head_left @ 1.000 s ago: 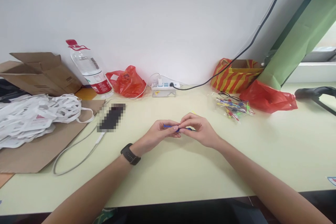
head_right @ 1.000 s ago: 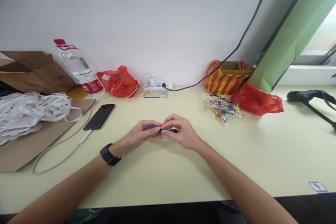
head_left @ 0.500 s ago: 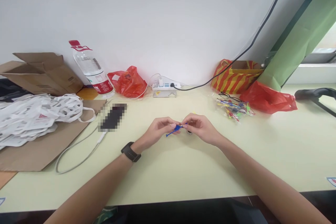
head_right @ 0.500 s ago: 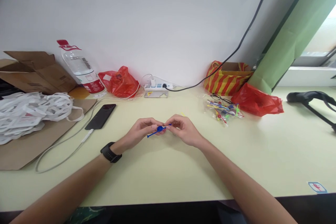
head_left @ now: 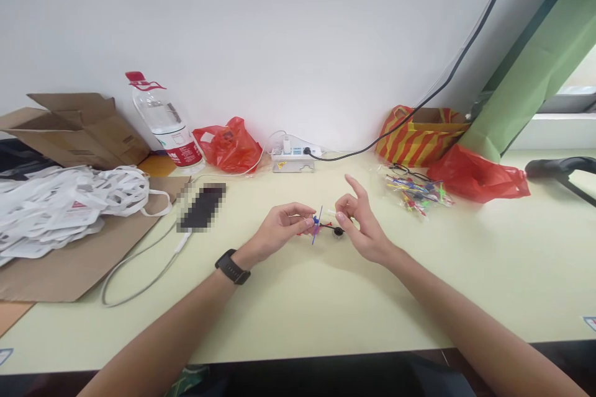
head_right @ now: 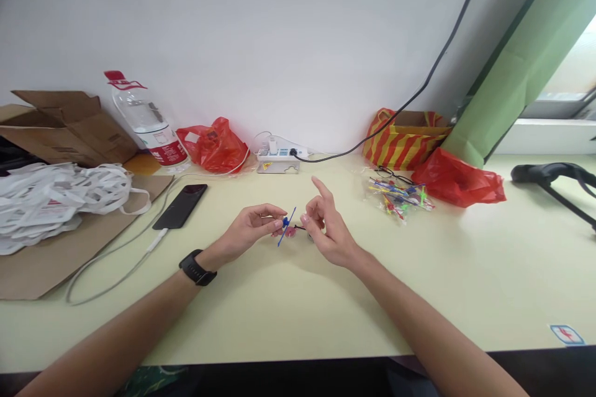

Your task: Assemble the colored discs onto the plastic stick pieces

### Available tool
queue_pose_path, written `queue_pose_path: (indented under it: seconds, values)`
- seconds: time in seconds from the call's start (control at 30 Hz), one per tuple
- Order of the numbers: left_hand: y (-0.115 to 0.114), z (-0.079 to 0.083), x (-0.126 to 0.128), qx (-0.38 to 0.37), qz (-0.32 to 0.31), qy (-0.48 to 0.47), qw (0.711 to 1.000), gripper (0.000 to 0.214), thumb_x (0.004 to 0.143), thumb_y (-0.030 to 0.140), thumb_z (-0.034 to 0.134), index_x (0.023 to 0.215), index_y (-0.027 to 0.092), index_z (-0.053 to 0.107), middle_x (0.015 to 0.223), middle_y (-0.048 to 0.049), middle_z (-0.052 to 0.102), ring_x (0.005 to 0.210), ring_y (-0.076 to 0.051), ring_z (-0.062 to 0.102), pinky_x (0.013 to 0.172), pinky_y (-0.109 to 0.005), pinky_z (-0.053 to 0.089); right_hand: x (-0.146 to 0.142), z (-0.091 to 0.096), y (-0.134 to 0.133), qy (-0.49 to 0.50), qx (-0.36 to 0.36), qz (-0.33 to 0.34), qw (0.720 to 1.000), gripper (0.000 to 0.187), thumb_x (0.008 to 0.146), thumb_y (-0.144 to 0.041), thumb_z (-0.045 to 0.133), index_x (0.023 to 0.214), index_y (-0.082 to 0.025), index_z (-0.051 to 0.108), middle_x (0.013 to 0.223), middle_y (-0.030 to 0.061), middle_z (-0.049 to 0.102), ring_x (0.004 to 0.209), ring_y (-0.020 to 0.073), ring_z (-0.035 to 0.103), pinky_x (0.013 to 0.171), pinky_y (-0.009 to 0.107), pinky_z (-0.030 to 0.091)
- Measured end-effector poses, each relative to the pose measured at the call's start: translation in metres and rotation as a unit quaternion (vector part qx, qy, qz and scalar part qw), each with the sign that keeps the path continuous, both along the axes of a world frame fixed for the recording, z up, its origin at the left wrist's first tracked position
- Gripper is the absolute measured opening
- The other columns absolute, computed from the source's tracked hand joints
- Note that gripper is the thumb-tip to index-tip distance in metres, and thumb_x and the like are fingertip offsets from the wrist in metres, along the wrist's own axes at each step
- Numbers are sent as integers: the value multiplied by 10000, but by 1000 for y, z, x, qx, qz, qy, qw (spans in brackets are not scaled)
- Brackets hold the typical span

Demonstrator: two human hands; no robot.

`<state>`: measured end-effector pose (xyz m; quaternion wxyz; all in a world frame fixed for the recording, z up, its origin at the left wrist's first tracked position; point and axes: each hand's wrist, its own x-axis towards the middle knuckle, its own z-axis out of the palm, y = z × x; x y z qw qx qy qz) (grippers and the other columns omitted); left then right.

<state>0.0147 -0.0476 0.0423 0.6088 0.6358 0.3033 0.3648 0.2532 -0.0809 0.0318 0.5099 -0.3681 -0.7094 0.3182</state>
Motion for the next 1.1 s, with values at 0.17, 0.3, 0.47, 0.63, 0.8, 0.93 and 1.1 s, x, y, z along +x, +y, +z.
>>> queue_pose_path:
  seconds: [0.17,0.3,0.47,0.63,0.8,0.93,1.1]
  values:
    - [2,0,-1,26,36,-10,999,328,879,400,825,1092,163,746,900,-62,761,785,-169,691,767,-326,545,-3,0,0,-44,-168,121,977,772,1087,-646,250,563,-203,601,567,27,469,591,167,456,631,336,424]
    - [7,-2,-3,40,102,5,994,375,826,438,856,1067,165,763,962,-84,767,827,-187,695,761,-329,556,8,7,4,14,-138,46,989,786,1057,-680,357,460,-210,559,527,34,462,558,162,410,584,341,349]
    - [16,-9,-7,33,156,39,986,402,775,463,884,1025,172,767,1063,-118,794,975,-242,733,820,-344,563,33,12,22,28,-76,-104,991,658,1013,-690,485,605,-208,670,574,10,443,573,161,387,575,340,314]
    - [25,-19,-12,39,124,95,987,434,853,519,810,1111,173,769,1157,-134,797,1078,-268,739,978,-398,539,53,0,42,-36,-86,-176,980,614,989,-703,513,694,-193,686,619,-4,451,598,157,429,589,324,318]
    - [29,-24,-15,63,89,150,983,444,938,558,696,1175,189,766,1161,-108,803,1090,-266,738,999,-393,543,63,-15,55,-111,-69,-201,971,598,1007,-675,468,747,-189,701,657,12,529,602,165,454,572,318,324]
    - [36,-27,-22,136,131,208,960,468,982,572,606,1217,197,759,1289,-102,760,1156,-288,701,1016,-405,534,69,-30,64,-137,-20,-209,968,445,1027,-563,481,877,-200,689,829,55,668,724,205,569,659,333,425]
    - [44,-31,-28,175,171,224,944,461,1040,551,492,1182,190,740,1242,-88,763,1168,-282,676,1032,-402,510,74,-54,79,-196,46,-228,953,288,1034,-411,467,1072,-217,676,1068,118,704,959,277,628,807,397,503]
